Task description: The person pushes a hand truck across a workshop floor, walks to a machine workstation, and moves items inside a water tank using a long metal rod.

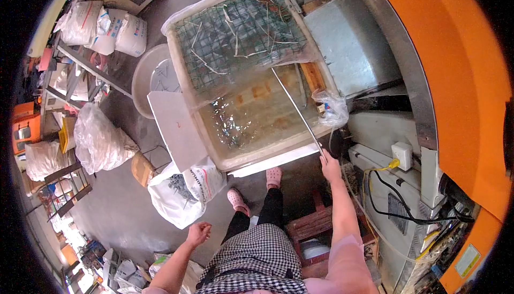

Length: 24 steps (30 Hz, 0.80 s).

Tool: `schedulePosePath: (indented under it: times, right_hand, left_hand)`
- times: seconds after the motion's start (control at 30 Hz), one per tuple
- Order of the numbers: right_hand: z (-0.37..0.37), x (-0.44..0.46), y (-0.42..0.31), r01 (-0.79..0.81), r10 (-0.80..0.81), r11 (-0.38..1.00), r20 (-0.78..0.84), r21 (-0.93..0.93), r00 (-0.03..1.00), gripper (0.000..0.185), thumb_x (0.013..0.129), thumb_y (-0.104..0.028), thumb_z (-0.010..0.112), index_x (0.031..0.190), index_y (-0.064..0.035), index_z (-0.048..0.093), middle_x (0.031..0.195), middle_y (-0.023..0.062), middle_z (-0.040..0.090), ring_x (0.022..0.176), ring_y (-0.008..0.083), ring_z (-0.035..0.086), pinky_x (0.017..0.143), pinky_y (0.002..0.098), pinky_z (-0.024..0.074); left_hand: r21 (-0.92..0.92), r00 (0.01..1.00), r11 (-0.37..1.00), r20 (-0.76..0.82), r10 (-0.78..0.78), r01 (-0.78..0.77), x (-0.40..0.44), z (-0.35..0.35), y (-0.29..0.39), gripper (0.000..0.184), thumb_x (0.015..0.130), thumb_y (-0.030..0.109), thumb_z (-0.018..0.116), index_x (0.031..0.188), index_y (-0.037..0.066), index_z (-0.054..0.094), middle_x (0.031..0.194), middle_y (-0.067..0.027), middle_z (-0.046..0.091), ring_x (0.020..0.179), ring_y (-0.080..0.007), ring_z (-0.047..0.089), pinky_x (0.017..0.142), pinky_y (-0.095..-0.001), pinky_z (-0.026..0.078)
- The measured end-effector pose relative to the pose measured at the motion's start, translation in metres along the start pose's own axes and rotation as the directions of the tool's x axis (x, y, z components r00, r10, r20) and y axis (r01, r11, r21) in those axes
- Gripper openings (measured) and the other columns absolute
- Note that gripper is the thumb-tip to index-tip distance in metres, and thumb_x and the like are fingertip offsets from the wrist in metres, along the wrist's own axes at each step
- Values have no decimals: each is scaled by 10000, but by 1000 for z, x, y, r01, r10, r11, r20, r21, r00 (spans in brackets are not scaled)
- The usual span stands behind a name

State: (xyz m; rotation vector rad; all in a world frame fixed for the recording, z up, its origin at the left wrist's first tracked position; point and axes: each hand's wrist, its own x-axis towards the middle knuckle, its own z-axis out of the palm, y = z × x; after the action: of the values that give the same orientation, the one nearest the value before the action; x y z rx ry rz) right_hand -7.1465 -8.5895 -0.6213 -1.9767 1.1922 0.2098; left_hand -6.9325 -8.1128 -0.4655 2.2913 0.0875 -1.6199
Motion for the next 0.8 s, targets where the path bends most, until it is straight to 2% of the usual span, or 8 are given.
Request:
schedulePosePath:
  times: [0.07, 0.2, 0.33, 0.4, 0.53, 0.6, 0.7, 0.8]
  right_hand:
    - [4, -20, -6, -137, 136, 990, 21, 45, 990, 339, 849, -222, 478, 1167, -103, 470, 899, 249, 563, 835, 405, 535, 669, 438, 442]
    - [29, -46, -2, -183, 183, 983, 5, 19, 983, 391, 879, -266, 423, 1227, -89, 400, 842, 251, 573, 808, 414, 542, 663, 445, 441]
    - [51, -49, 4, -148, 148, 989, -10, 8, 989, 389, 886, -269, 406, 1235, -99, 392, 861, 251, 572, 807, 411, 543, 667, 444, 444]
    - [70, -49, 10, -59, 66, 996, -106, 71, 992, 392, 887, -265, 408, 1243, -102, 382, 857, 254, 570, 792, 412, 545, 650, 450, 438]
    - [104, -37, 9, -100, 105, 992, -70, 78, 992, 434, 885, -276, 411, 1285, -128, 325, 817, 226, 585, 715, 402, 556, 605, 458, 450]
    - [125, -28, 8, 14, 13, 990, -195, 138, 981, 423, 884, -285, 410, 1273, -129, 351, 780, 239, 579, 724, 410, 546, 609, 468, 436]
    - [130, -14, -14, -27, 54, 988, -174, 153, 983, 416, 882, -272, 415, 1260, -106, 366, 769, 247, 573, 726, 416, 542, 623, 469, 430]
    - [125, 8, -41, -164, 181, 973, -94, 163, 979, 388, 868, -242, 443, 1190, -27, 423, 899, 261, 553, 831, 425, 518, 698, 464, 413]
  left_hand:
    - [-8, 1000, 1000, 6, -4, 4, 3, -1, -2, 204, 825, 171, 517, 913, 0, 585, 671, -84, 604, 525, -120, 572, 487, -254, 469]
    - [-8, 1000, 1000, -9, -27, 27, 0, -1, 4, 209, 830, 180, 513, 918, 3, 582, 666, -78, 601, 523, -121, 572, 488, -257, 469]
    - [-3, 1000, 1000, 6, -3, 3, 9, 1, -6, 215, 831, 185, 514, 922, 1, 581, 657, -75, 598, 526, -123, 572, 487, -257, 467]
    - [37, 1000, 999, 4, -14, 14, 8, 3, -2, 217, 833, 187, 514, 922, 0, 581, 646, -71, 591, 527, -126, 571, 485, -256, 460]
    - [114, 1000, 993, 27, -12, 9, 16, 8, 0, 217, 835, 186, 516, 921, -3, 579, 645, -74, 590, 531, -124, 572, 494, -254, 457]
    - [148, 994, 983, 32, 107, -111, 24, 11, -9, 217, 835, 189, 518, 917, -3, 579, 645, -77, 591, 530, -123, 571, 503, -257, 455]
    - [92, 998, 995, 52, 40, -45, 34, 15, -16, 217, 836, 190, 516, 912, -4, 579, 653, -83, 593, 532, -128, 573, 514, -262, 457]
    - [139, 995, 987, 68, 75, -84, 35, 12, -19, 215, 839, 185, 509, 915, -4, 576, 660, -84, 593, 533, -133, 572, 518, -266, 460]
